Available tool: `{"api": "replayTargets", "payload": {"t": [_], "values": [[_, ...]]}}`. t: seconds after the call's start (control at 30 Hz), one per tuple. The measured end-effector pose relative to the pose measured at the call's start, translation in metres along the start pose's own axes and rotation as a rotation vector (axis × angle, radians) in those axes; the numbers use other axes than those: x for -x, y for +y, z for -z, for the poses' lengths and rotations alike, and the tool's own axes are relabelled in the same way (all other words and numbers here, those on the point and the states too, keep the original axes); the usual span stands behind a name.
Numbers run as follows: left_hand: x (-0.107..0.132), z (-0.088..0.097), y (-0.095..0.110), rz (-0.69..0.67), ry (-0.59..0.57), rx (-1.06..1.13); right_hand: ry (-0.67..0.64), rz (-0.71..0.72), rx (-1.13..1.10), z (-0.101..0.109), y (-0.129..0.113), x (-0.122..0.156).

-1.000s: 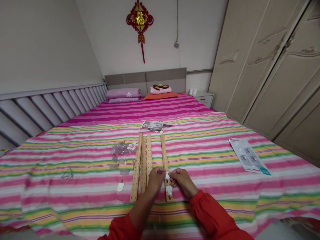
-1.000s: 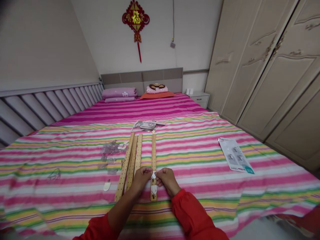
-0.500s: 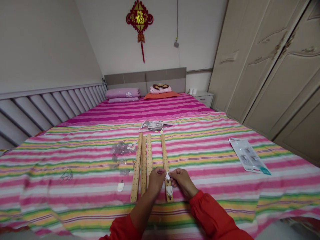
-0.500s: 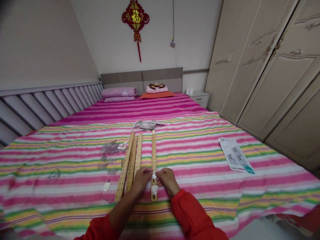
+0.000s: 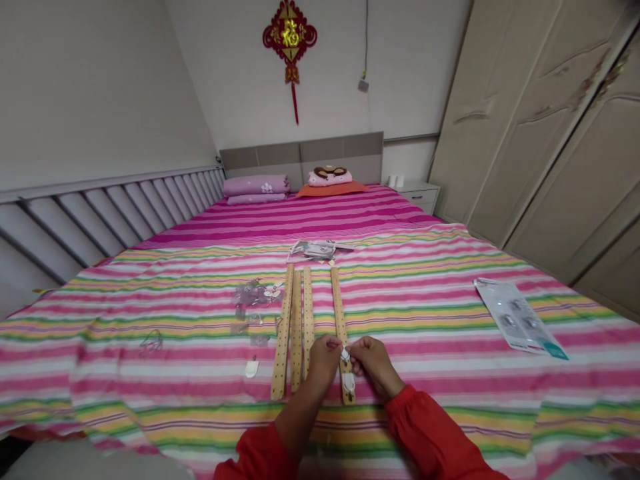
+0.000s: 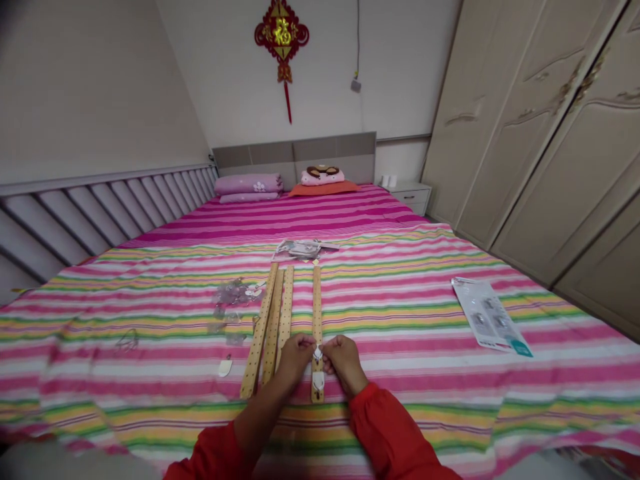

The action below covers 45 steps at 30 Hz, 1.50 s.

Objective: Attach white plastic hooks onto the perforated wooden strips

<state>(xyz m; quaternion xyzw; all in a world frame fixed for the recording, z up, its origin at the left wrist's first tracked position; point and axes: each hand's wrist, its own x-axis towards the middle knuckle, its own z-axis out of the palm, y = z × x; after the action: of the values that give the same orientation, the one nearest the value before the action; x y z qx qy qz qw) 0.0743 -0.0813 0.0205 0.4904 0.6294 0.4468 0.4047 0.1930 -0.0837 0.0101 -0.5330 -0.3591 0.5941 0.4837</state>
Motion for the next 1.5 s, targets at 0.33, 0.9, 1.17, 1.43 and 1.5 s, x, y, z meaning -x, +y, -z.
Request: {"api": "replayTargets", "payload": {"t": [0.33, 0.9, 1.17, 1.43, 1.5], "values": [[0.017, 0.016, 0.014, -0.107, -0.027, 0.030, -0.053, 0.038, 0.016, 0.005, -0.005, 0.011], [0.034, 0.162, -0.079, -0.269, 0.532, -0.498, -0.028, 0.066, -0.008, 0.006, -0.001, 0.015], [0.032, 0.167, -0.065, -0.198, 0.490, -0.204, -0.030, 0.069, 0.001, 0.007, -0.001, 0.016], [0.056, 0.167, 0.009, 0.073, 0.102, 0.623, -0.069, 0.080, -0.034, 0.011, -0.005, 0.017], [0.062, 0.164, 0.024, 0.063, 0.028, 0.704, -0.067, 0.089, -0.045, 0.011, -0.006, 0.018]]}}
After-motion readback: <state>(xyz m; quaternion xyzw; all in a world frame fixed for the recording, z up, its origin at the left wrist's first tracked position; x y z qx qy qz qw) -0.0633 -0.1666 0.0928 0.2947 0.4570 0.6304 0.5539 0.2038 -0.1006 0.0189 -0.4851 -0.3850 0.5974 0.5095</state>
